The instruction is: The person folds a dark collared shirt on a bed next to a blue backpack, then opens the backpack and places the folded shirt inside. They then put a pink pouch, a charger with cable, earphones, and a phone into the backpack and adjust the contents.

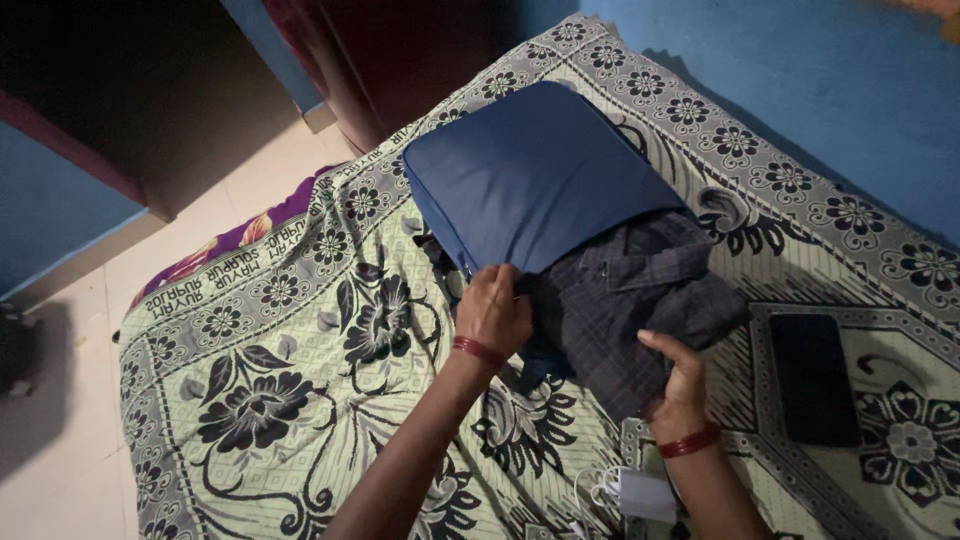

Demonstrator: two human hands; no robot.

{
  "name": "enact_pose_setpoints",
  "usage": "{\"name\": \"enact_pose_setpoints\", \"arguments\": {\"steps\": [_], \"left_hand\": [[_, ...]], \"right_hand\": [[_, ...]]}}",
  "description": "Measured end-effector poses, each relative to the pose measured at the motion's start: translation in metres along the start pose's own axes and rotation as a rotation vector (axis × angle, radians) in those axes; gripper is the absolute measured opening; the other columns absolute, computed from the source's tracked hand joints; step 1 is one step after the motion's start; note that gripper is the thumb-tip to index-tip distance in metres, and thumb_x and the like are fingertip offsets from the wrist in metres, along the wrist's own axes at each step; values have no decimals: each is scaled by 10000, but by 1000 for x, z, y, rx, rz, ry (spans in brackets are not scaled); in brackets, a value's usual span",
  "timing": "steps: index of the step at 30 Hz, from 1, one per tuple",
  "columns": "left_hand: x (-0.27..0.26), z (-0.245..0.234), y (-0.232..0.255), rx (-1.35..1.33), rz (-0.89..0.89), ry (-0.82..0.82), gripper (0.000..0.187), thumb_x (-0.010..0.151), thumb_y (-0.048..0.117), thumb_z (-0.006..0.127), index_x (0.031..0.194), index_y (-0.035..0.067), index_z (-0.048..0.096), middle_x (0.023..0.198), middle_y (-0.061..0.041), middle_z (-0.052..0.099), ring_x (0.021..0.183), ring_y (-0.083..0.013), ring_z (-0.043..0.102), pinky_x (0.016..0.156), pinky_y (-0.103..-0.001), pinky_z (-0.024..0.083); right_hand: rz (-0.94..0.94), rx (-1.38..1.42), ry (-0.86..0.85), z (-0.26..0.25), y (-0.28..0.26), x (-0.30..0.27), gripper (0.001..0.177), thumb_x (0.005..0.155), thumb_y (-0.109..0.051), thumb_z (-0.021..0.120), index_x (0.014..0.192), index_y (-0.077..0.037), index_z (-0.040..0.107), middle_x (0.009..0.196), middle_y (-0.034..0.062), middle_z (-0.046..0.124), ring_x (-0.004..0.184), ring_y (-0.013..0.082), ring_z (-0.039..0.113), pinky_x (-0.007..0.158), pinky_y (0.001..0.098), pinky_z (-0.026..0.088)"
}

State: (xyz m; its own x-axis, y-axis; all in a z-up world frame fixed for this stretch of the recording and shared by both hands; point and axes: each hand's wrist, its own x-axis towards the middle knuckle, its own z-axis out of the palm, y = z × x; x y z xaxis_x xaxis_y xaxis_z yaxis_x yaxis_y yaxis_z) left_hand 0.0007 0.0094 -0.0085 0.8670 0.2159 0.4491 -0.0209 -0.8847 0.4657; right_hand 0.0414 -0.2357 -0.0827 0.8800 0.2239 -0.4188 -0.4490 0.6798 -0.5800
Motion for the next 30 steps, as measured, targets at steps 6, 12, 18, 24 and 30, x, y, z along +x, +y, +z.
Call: {"name": "enact_pose_setpoints", "arguments": {"steps": [6,12,18,24,30], "left_hand": [[8,8,-2,99,-48,-70,174,850,168,713,919,18,655,947,-224,691,867,-436,693,741,-513,574],[9,18,-12,140,90,25,50,909,60,630,922,15,648,930,-218,689,767,-407,696,649,-493,567],[2,22,-13,113,144,181,85,923,101,642,870,41,615,807,-151,640,713,-352,676,609,-461,543],[3,20,-10,125,141,195,94,935,130,646,900,49,613,842,-149,647,739,-361,674,628,-474,534],[2,20,-7,123,104,206,118,971,160,635,913,63,601,856,-144,651,768,-371,676,644,-485,533]], "right_hand": [[66,25,-2,5,1,-1,252,737,-102,714,985,-64,720,923,81,737,813,259,716,791,388,594],[81,4,24,14,1,-8,222,745,-123,712,963,-83,705,913,64,734,803,251,708,783,379,584],[47,31,-50,7,12,12,183,788,-118,704,955,-48,724,942,81,741,829,250,717,797,378,579],[-24,-38,-20,-16,38,67,168,822,-156,678,895,-14,731,918,96,744,829,245,700,804,358,570],[-125,-5,-176,-9,60,109,165,853,-169,655,883,-25,729,933,80,741,884,217,697,846,333,564]]}}
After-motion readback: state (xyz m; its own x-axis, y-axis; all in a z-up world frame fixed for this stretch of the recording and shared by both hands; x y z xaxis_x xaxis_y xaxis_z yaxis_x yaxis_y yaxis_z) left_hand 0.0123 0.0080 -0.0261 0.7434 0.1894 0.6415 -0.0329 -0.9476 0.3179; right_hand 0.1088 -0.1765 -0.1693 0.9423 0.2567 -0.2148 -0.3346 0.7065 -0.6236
